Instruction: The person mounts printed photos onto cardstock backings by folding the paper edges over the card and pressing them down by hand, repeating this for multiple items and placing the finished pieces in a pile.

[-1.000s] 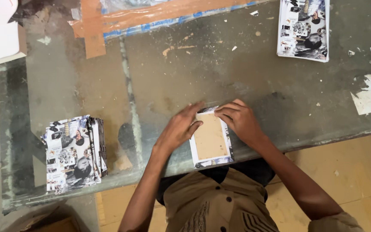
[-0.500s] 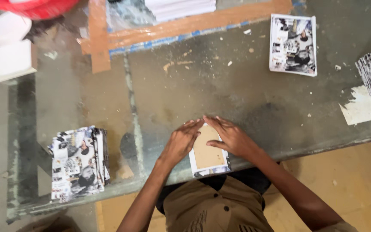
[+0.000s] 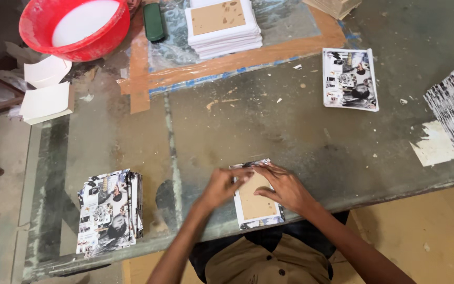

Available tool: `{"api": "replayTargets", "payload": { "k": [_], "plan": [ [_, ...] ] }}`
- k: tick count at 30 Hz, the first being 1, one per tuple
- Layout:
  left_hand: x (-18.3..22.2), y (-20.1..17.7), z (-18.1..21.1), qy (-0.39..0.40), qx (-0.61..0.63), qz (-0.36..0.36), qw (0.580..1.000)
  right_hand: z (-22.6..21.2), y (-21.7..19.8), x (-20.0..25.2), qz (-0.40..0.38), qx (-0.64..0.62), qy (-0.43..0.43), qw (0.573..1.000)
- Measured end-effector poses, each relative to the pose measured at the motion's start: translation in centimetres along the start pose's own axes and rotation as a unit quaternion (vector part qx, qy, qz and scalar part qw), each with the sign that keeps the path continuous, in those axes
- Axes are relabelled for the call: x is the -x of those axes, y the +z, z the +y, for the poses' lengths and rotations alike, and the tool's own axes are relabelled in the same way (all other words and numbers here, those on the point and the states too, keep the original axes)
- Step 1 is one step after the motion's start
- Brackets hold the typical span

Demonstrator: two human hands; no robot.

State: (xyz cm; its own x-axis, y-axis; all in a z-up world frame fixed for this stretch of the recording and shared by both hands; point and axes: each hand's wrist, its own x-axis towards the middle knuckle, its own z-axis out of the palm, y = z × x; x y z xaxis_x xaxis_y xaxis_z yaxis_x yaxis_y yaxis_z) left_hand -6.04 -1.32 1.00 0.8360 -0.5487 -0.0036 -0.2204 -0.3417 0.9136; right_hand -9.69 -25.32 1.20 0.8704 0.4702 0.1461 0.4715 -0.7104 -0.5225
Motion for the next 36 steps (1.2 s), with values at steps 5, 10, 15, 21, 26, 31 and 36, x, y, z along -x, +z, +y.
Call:
{"api": "replayTargets", "payload": {
  "k": [5, 10, 15, 21, 26, 31, 36],
  "plan": [
    [-7.5, -6.9, 2.8, 0.183, 0.25, 0.088, 0.947, 0.2, 0.6, 0.5, 0.002, -0.023, 0.01, 1.0],
    [-12.3, -4.5, 4.6, 0.123, -0.014, 0.519, 0.846, -0.2, 0.2, 0.5, 0.028, -0.052, 0.034, 0.998],
    [-10.6, 1.8, 0.0, 0.104, -0.422, 0.168, 0.885, -0.7, 0.8, 0.1, 0.12, -0.017, 0.016, 0.992],
    [-9.7, 2.9, -0.3, 0.082, -0.436, 0.134, 0.886, 0.0, 0.9, 0.4, 0.134, 0.037, 0.031, 0.99],
    [-12.6, 1.3, 1.5, 0.034, -0.351, 0.274, 0.895, 0.7, 2.3, 1.7, 0.162, 0.063, 0.027, 0.984],
    [-16.0, 3.8, 0.7, 0.106, -0.4, 0.237, 0.879, 1.0, 3.1, 1.1, 0.176, 0.058, 0.029, 0.982],
    [-14.7, 7.6, 0.1, 0.244, -0.48, 0.116, 0.835, 0.4, 3.0, 1.7, 0.194, 0.079, 0.039, 0.977]
  ]
}}
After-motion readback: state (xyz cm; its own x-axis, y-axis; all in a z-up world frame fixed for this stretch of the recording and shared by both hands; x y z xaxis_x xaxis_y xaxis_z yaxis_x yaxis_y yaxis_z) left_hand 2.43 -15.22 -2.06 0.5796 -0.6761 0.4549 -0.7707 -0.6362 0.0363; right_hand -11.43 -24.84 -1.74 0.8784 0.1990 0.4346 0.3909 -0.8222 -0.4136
